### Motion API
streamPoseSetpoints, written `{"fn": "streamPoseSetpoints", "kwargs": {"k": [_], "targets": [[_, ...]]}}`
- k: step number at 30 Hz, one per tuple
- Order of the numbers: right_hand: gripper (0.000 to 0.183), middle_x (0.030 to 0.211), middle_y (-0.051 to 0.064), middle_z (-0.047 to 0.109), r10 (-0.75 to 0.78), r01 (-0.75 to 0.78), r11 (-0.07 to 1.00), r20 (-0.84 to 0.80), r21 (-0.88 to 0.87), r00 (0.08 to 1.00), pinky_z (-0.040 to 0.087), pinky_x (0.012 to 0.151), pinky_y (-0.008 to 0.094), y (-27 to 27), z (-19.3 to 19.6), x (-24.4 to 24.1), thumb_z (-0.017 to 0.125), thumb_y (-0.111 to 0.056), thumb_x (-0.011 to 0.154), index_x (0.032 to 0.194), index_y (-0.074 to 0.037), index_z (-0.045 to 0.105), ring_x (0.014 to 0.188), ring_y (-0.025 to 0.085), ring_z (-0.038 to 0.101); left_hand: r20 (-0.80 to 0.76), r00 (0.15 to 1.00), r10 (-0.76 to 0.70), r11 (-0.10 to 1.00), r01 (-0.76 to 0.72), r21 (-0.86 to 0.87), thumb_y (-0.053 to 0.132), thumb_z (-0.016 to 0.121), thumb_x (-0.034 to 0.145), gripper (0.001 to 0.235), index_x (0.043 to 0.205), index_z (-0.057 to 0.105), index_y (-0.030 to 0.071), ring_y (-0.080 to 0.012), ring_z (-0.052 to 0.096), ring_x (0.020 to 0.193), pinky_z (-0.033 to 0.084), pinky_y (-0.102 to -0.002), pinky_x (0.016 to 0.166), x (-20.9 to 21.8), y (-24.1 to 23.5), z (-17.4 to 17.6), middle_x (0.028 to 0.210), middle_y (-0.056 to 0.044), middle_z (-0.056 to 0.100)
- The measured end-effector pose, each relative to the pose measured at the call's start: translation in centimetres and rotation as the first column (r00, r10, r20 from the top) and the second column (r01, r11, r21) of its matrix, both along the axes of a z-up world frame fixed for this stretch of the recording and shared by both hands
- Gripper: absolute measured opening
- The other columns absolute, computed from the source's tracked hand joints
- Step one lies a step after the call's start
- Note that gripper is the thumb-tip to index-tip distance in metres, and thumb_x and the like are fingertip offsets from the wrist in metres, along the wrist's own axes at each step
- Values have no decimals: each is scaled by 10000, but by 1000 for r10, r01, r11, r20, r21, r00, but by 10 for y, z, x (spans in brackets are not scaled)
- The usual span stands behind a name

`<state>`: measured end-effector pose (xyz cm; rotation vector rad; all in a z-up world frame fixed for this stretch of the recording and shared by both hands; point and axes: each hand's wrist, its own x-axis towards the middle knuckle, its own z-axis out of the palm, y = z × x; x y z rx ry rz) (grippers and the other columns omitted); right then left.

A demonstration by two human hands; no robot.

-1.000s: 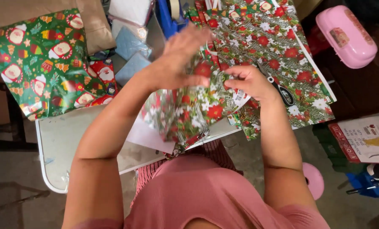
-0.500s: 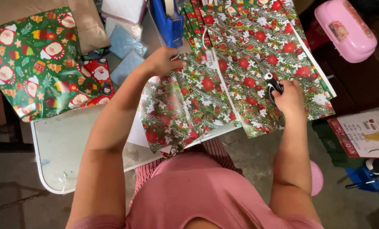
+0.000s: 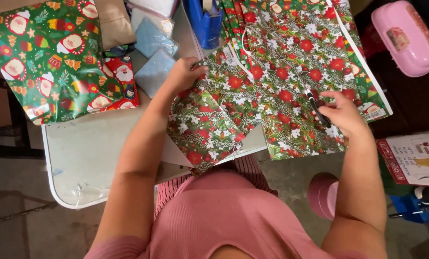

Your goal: Wrapping small books in decorative Christmas paper using scissors and tape.

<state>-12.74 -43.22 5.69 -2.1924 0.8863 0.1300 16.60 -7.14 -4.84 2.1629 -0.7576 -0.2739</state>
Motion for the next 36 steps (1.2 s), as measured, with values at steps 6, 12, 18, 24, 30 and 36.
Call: {"fn": "streamPoseSetpoints", "kwargs": {"k": [6, 12, 18, 24, 30, 36], "targets": [[565, 919, 125, 530, 50, -168, 853, 242, 494, 969, 526, 852, 345, 16, -9, -36, 632, 60, 888, 1423, 2, 461, 774, 225, 543, -167, 986, -5, 999, -3, -46, 356, 688, 1029, 308, 841, 617, 123, -130, 537, 667, 435, -315, 614, -1, 8, 15, 780, -10, 612], [1052, 1092, 47, 675, 712, -730, 429, 299, 532, 636, 653, 831, 287, 42, -57, -100, 589, -763, 853, 1564, -74, 234, 940, 159, 710, -278, 960, -44, 974, -21, -226, 306, 638, 1056, 218, 954, 660, 115, -126, 572, 705, 500, -295, 687, -5, 33, 42, 794, -7, 636], [1031, 1060, 51, 526, 516, -567, 283, 375, 774, 770, 438, 864, 337, 103, -62, -115, 676, -689, 880, 1586, -52, 275, 954, 181, 519, -302, 951, -66, 946, -37, -322, 275, 655, 1067, 185, 951, 660, 130, -79, 542, 609, 455, -263, 555, 4, 36, 33, 759, 17, 640], [1101, 1166, 57, 679, 608, -606, 398, 297, 689, 737, 539, 834, 315, 122, -46, -87, 622, -784, 782, 1571, -77, 327, 991, 177, 687, -210, 976, -60, 981, 18, -195, 356, 682, 1052, 305, 856, 626, 130, -101, 488, 613, 401, -309, 569, -7, 25, 37, 757, 10, 573], [1005, 928, 48, 597, 592, -620, 422, 318, 662, 741, 521, 758, 313, 135, -38, -75, 640, -733, 804, 1536, -94, 384, 823, 165, 621, -159, 986, -58, 990, 36, -136, 356, 699, 1069, 468, 738, 442, 148, -124, 402, 648, 357, -321, 613, -5, 22, 31, 719, 17, 425], [1021, 899, 59, 595, 567, -624, 500, 317, 601, 760, 538, 721, 319, 137, -49, -79, 627, -754, 786, 1529, -89, 410, 800, 163, 604, -138, 989, -56, 989, 37, -142, 387, 682, 1016, 361, 973, 676, 29, -220, 644, 860, 525, -406, 799, -3, 19, 31, 924, -88, 678]]}}
